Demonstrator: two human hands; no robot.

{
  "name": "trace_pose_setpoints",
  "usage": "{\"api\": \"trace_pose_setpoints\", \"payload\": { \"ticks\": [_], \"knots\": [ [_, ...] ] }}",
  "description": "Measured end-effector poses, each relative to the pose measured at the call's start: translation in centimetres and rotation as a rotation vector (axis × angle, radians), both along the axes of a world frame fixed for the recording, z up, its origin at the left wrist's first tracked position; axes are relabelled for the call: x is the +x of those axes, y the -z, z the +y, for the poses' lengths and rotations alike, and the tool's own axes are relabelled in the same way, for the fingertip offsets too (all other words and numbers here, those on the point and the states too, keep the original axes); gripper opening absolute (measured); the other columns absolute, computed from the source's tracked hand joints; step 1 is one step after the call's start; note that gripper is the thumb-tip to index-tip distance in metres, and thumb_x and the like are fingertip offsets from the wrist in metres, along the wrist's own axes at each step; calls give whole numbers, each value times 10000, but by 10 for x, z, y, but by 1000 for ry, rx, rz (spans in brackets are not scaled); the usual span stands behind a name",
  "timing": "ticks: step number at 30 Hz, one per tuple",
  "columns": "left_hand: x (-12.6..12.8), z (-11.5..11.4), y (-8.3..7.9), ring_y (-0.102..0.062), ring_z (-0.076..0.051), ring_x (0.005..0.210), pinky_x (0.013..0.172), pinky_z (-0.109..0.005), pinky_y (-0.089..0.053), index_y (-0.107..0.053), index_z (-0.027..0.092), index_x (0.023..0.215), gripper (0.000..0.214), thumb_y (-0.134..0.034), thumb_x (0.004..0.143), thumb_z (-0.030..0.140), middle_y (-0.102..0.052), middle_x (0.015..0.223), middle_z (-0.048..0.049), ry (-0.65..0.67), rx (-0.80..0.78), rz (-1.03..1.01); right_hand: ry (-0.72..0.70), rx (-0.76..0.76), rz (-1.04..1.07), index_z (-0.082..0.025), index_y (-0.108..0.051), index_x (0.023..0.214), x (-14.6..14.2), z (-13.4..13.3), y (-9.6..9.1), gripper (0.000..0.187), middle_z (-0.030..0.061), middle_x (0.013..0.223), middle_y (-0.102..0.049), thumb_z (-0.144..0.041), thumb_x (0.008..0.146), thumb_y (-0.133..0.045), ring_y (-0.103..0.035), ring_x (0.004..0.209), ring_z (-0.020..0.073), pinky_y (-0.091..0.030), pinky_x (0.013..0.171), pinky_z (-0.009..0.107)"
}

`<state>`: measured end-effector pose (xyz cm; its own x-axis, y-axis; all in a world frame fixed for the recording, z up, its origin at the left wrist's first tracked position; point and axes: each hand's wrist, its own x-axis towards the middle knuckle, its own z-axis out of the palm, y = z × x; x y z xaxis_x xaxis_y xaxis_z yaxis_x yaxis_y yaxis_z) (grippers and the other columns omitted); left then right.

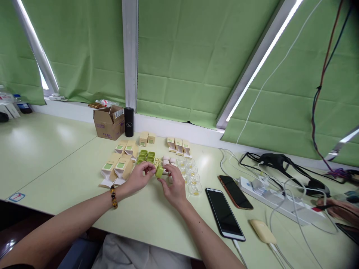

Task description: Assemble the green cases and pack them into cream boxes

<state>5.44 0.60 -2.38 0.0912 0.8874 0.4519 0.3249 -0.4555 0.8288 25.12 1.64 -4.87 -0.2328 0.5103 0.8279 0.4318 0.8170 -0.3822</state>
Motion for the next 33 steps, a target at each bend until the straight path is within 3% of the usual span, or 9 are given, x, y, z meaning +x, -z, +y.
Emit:
{"api": "trace_pose_setpoints", "payload": {
  "ticks": [21,33],
  "knots": [
    [-1,0,0,-590,-175,800,756,-297,-492,-652,180,905,269,-626,977,438,-659,854,-31,13,-51,-65,-5,-30,12,-241,-591,1321,-1,0,0,407,129,1247,-700,-212,931,-705,-661,1125,287,-621,805,412],
    [-5,6,6,-616,-179,798,759,-299,-506,-671,174,905,321,-648,965,489,-675,841,-35,-7,-59,-147,9,-34,31,-250,-582,1348,0,2,0,416,136,1266,-685,-213,943,-671,-654,1169,303,-622,857,454]
  ]
}}
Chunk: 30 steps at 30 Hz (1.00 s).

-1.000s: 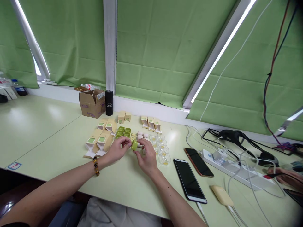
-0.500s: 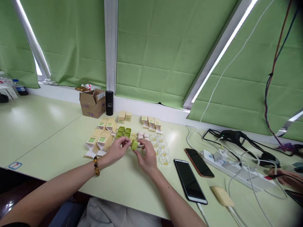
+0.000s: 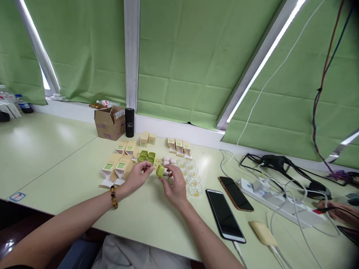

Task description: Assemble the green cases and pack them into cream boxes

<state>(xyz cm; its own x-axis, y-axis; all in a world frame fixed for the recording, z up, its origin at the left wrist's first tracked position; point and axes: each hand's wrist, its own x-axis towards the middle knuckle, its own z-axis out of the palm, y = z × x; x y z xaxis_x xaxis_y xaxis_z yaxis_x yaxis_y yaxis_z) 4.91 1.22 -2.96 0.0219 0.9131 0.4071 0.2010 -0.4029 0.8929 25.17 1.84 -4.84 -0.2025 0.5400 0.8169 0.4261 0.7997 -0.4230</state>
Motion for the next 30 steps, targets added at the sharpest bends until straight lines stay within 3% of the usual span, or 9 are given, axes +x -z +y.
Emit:
{"api": "trace_pose_setpoints", "payload": {
  "ticks": [4,8,14,23,30],
  "knots": [
    [-3,-1,-3,-656,-208,893,823,-341,-537,-677,175,1048,301,-618,986,464,-705,968,-71,-38,7,-12,-13,-49,20,-246,-574,1363,1,-2,-3,439,145,1292,-645,-181,935,-645,-631,1194,300,-626,838,434],
    [-6,-6,-8,-623,-264,1128,966,-404,-531,-665,208,1220,301,-664,970,375,-678,1198,-117,-110,171,192,4,-56,3,-242,-580,1385,3,-4,-5,463,149,1291,-597,-164,931,-626,-621,1211,298,-627,927,466],
    [-3,-16,-9,-450,-324,1373,1190,-540,-404,-563,274,1453,497,-685,973,312,-591,1409,-130,38,361,429,-9,64,-77,-264,-508,1495,1,-4,-4,578,153,1309,-589,-129,939,-596,-628,1263,309,-623,1006,503],
    [-4,-11,-4,-442,-307,1358,1192,-531,-401,-615,288,1412,418,-666,1000,334,-594,1377,-121,33,360,424,-32,245,-120,-225,-518,1430,5,-3,-8,488,183,1297,-690,-121,966,-628,-677,1255,316,-635,1004,525],
    [-4,-13,-4,-436,-301,1372,1200,-514,-395,-598,301,1425,423,-655,1007,320,-590,1392,-114,42,381,423,-34,306,-172,-225,-601,1346,8,-4,-15,391,198,1285,-674,-108,973,-620,-683,1212,321,-650,942,519]
  ]
}}
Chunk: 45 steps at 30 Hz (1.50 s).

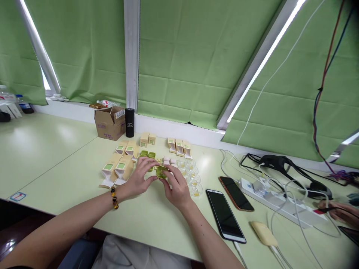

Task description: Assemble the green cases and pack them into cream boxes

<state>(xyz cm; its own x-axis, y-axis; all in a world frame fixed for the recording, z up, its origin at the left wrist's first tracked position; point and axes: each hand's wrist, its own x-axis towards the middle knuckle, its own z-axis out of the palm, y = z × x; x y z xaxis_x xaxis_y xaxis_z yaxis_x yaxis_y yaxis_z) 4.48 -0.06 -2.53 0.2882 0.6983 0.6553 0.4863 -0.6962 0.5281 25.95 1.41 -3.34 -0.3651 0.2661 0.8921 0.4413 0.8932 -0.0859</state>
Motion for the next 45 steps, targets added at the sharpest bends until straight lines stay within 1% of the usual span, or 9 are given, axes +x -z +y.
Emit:
{"api": "trace_pose_setpoints", "payload": {
  "ticks": [5,11,14,21,25,29,35,40,45],
  "knots": [
    [1,-2,-2,-426,-301,1382,1199,-525,-397,-562,312,1472,455,-623,1024,271,-572,1420,-113,16,27,34,-8,19,-13,-214,-608,1357,-1,0,0,391,208,1296,-649,-100,983,-599,-667,1224,323,-650,935,521],
    [0,-1,1,-438,-304,1342,1159,-538,-431,-536,302,1491,465,-594,1034,234,-577,1367,-119,16,102,49,-11,55,-41,-170,-588,1390,-2,1,1,423,230,1308,-620,-67,980,-583,-643,1248,332,-647,941,509],
    [0,-1,3,-451,-308,1323,1145,-540,-443,-543,299,1488,464,-597,1031,235,-582,1342,-122,2,114,47,-13,55,-47,-176,-587,1392,-3,1,1,430,230,1327,-609,-58,979,-579,-634,1265,334,-644,947,511],
    [0,-1,3,-457,-311,1334,1148,-533,-443,-563,293,1476,454,-604,1026,251,-591,1345,-124,-10,111,31,-37,-3,25,-210,-616,1294,-3,0,2,339,197,1316,-654,-82,981,-611,-667,1239,309,-639,970,501],
    [0,-1,3,-449,-311,1339,1155,-537,-435,-557,285,1475,446,-597,1031,261,-586,1348,-127,-2,107,34,-44,-3,40,-212,-643,1229,-3,0,2,296,198,1315,-661,-70,970,-624,-673,1228,308,-637,960,497],
    [1,-2,3,-446,-306,1339,1158,-532,-433,-556,282,1470,437,-590,1036,258,-584,1350,-126,-8,104,41,-42,-1,40,-228,-653,1259,-4,0,3,329,192,1323,-654,-70,973,-616,-676,1223,302,-641,950,492],
    [1,-1,4,-463,-309,1327,1138,-531,-450,-555,279,1478,451,-602,1030,257,-592,1338,-130,-11,133,42,-49,23,35,-226,-653,1315,-4,1,3,386,206,1337,-633,-57,972,-603,-662,1247,316,-648,931,499],
    [1,-1,5,-470,-306,1305,1133,-537,-452,-548,281,1477,449,-602,1032,252,-599,1322,-126,-17,143,37,-66,53,29,-200,-640,1333,-5,1,1,407,226,1352,-611,-28,968,-586,-640,1283,329,-645,944,516],
    [2,-2,3,-470,-302,1301,1137,-532,-450,-552,284,1469,438,-596,1035,250,-601,1319,-121,-19,139,44,-54,49,26,-236,-633,1331,-5,0,0,396,197,1347,-614,-54,983,-583,-652,1252,315,-656,923,512]
  ]
}}
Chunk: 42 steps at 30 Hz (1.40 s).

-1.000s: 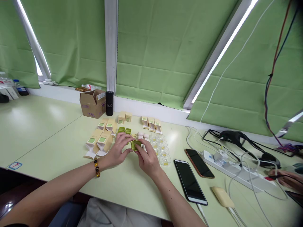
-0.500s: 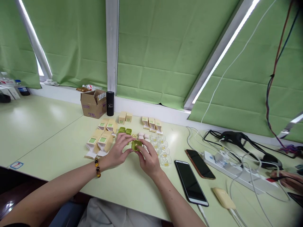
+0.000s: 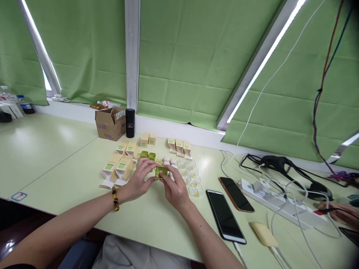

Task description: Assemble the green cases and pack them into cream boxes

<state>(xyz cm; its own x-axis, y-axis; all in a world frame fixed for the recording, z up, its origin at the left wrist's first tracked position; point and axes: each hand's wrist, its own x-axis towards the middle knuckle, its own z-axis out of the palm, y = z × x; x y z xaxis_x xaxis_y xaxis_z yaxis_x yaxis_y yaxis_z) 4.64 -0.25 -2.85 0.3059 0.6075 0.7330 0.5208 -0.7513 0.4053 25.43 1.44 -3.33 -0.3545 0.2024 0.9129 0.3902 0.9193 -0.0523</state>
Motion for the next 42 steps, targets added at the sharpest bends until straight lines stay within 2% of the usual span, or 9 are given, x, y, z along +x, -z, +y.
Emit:
{"api": "trace_pose_setpoints", "payload": {
  "ticks": [7,15,20,25,28,31,36,39,42],
  "knots": [
    [-1,1,1,-459,-309,1310,1137,-544,-445,-546,280,1480,444,-594,1038,274,-592,1323,-131,4,12,10,-4,-76,27,-199,-585,1407,1,-2,3,443,204,1321,-642,-74,983,-603,-653,1244,311,-628,993,519],
    [0,1,1,-464,-313,1298,1125,-550,-446,-574,267,1448,411,-597,1040,313,-616,1308,-134,1,-2,-7,-7,-87,27,-244,-614,1413,1,-2,3,438,189,1341,-646,-103,999,-590,-665,1257,320,-638,984,524],
    [0,4,1,-489,-310,1263,1092,-515,-462,-648,225,1304,338,-628,1022,410,-666,1215,-129,-16,-58,-75,-2,-158,58,-231,-392,1606,0,-5,4,642,189,1498,-596,-132,1007,-603,-572,1429,318,-570,1130,549],
    [-1,6,-2,-547,-277,1128,976,-432,-509,-693,189,1001,373,-523,1052,517,-631,1039,-112,-58,-204,-153,-70,-235,22,-230,-349,1629,-1,-7,9,703,173,1534,-576,-132,985,-612,-546,1453,321,-577,1122,530],
    [-2,7,-3,-568,-238,972,862,-378,-511,-653,187,828,465,-457,1071,531,-595,941,-82,-64,-271,-163,-57,-238,15,-253,-368,1622,-3,-5,14,691,157,1459,-637,-119,985,-600,-638,1334,307,-617,1047,500],
    [-1,7,-3,-568,-229,927,842,-368,-497,-630,188,754,527,-412,1085,535,-574,861,-63,-31,-300,-155,-60,-282,41,-269,-426,1585,-5,-4,14,629,148,1348,-686,-124,995,-586,-710,1146,277,-654,920,447],
    [1,7,0,-587,-207,881,859,-368,-500,-631,177,697,622,-316,1113,516,-572,863,-59,27,-391,-167,-115,-440,122,-252,-586,1414,-8,-8,7,459,124,1207,-695,-179,965,-643,-690,985,239,-638,811,393],
    [0,6,0,-582,-216,901,868,-387,-512,-636,179,730,608,-294,1118,498,-574,901,-66,5,-388,-147,-171,-568,205,-241,-630,1333,-10,-10,4,398,115,1222,-694,-221,939,-679,-688,1013,235,-629,852,393],
    [-2,5,-3,-556,-267,1073,945,-440,-516,-687,191,954,448,-355,1109,448,-603,1012,-98,-59,-288,-139,-248,-706,287,-236,-648,1297,-9,-8,4,372,122,1301,-690,-244,928,-700,-690,1150,253,-623,942,404]
  ]
}}
